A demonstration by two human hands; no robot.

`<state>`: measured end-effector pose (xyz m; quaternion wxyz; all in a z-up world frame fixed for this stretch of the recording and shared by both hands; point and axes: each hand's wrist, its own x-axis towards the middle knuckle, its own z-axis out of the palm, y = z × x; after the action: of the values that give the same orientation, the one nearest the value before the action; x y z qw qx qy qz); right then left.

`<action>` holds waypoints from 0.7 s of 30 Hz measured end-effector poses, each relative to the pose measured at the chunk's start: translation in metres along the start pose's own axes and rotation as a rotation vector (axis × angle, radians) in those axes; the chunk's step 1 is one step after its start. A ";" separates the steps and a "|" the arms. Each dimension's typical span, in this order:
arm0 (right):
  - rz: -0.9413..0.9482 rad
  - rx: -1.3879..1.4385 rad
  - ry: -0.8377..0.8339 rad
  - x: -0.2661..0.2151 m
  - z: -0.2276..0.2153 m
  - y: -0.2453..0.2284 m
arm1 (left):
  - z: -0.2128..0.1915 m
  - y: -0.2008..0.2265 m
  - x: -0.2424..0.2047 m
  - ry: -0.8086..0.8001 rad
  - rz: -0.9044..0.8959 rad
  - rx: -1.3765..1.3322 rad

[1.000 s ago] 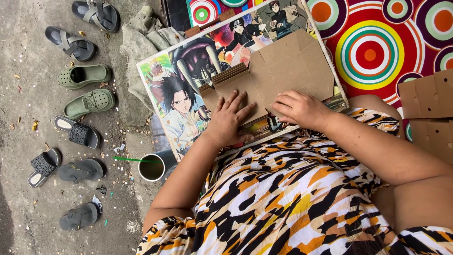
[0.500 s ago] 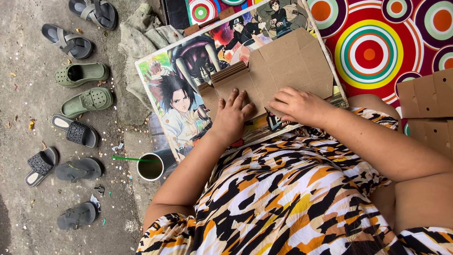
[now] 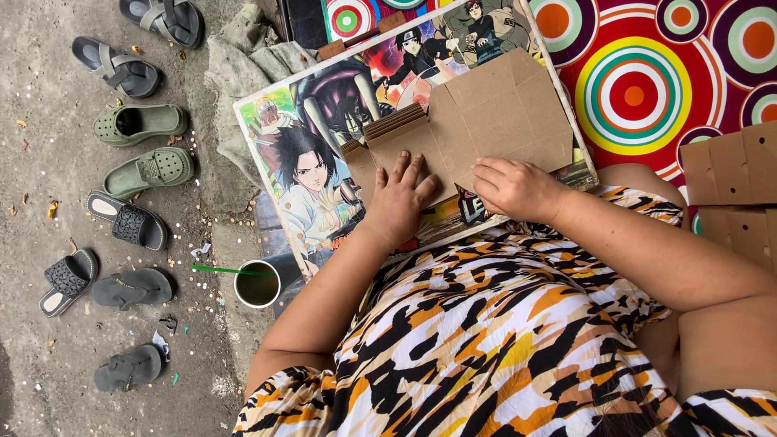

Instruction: Folding cardboard templates into boxes

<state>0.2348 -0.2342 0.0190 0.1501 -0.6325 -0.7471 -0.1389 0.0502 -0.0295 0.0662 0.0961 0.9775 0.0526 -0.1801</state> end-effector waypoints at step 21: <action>0.233 0.319 -0.431 0.018 -0.022 0.028 | -0.005 0.003 -0.001 -0.029 -0.005 0.008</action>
<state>0.2611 -0.2222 0.0464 0.1007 -0.6973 -0.6965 0.1360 0.0515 -0.0319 0.0720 0.0926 0.9751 0.0528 -0.1947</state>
